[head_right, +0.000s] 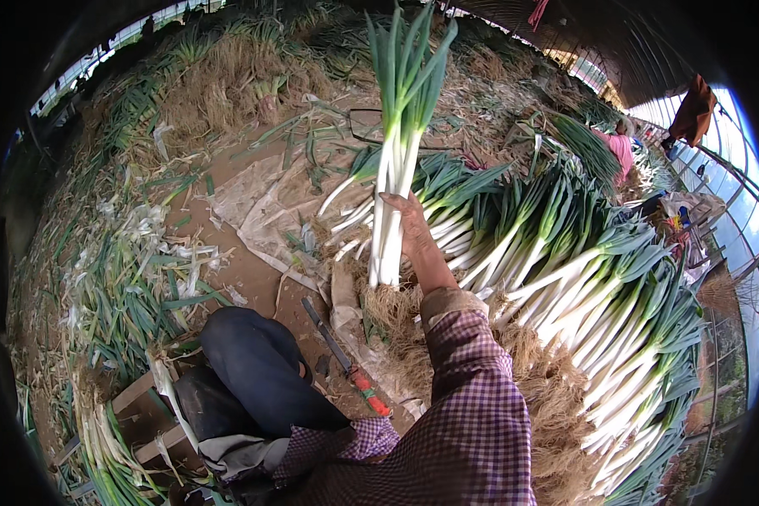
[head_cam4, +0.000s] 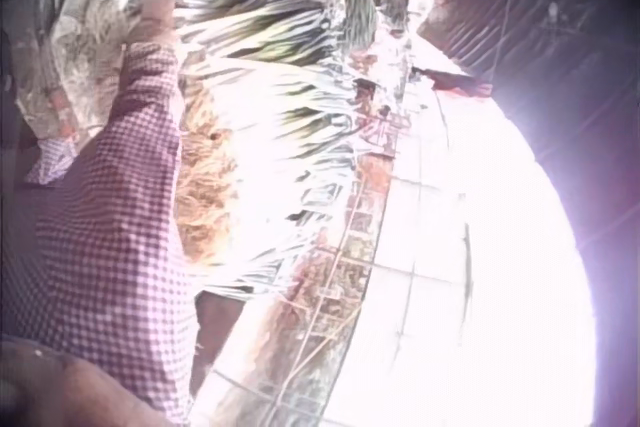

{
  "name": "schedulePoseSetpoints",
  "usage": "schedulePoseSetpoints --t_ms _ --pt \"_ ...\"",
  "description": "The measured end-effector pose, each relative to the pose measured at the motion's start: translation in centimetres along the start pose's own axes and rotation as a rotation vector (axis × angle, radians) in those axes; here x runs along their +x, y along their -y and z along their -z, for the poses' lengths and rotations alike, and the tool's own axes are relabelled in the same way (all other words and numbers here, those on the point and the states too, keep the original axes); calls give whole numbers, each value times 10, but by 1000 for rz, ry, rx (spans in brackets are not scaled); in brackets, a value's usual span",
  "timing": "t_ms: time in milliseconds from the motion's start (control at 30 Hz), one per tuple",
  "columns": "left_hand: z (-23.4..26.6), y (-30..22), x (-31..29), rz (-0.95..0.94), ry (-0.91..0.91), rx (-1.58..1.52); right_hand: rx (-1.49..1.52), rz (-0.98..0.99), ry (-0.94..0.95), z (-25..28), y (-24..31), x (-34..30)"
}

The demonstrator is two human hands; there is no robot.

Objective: The person sits on the ground and uses a handheld knife to trim the roots and outer layers of long green vegetables. They repeatedly pick up stalks, cut the ends, and place the trimmed pieces aside.

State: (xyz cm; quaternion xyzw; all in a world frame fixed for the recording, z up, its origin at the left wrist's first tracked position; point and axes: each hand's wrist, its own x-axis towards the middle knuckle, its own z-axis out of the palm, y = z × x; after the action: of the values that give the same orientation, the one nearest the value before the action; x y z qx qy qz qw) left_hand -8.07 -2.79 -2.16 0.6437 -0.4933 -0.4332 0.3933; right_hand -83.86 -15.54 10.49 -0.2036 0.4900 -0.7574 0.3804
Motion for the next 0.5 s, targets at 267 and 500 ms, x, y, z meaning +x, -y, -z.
schedulePoseSetpoints --t_ms 267,500 --pt "-29 -27 -6 60 26 -30 -63 -198 -438 171 -124 -9" --pt "-17 17 12 -28 -82 62 -284 109 49 -52 -69 -114"
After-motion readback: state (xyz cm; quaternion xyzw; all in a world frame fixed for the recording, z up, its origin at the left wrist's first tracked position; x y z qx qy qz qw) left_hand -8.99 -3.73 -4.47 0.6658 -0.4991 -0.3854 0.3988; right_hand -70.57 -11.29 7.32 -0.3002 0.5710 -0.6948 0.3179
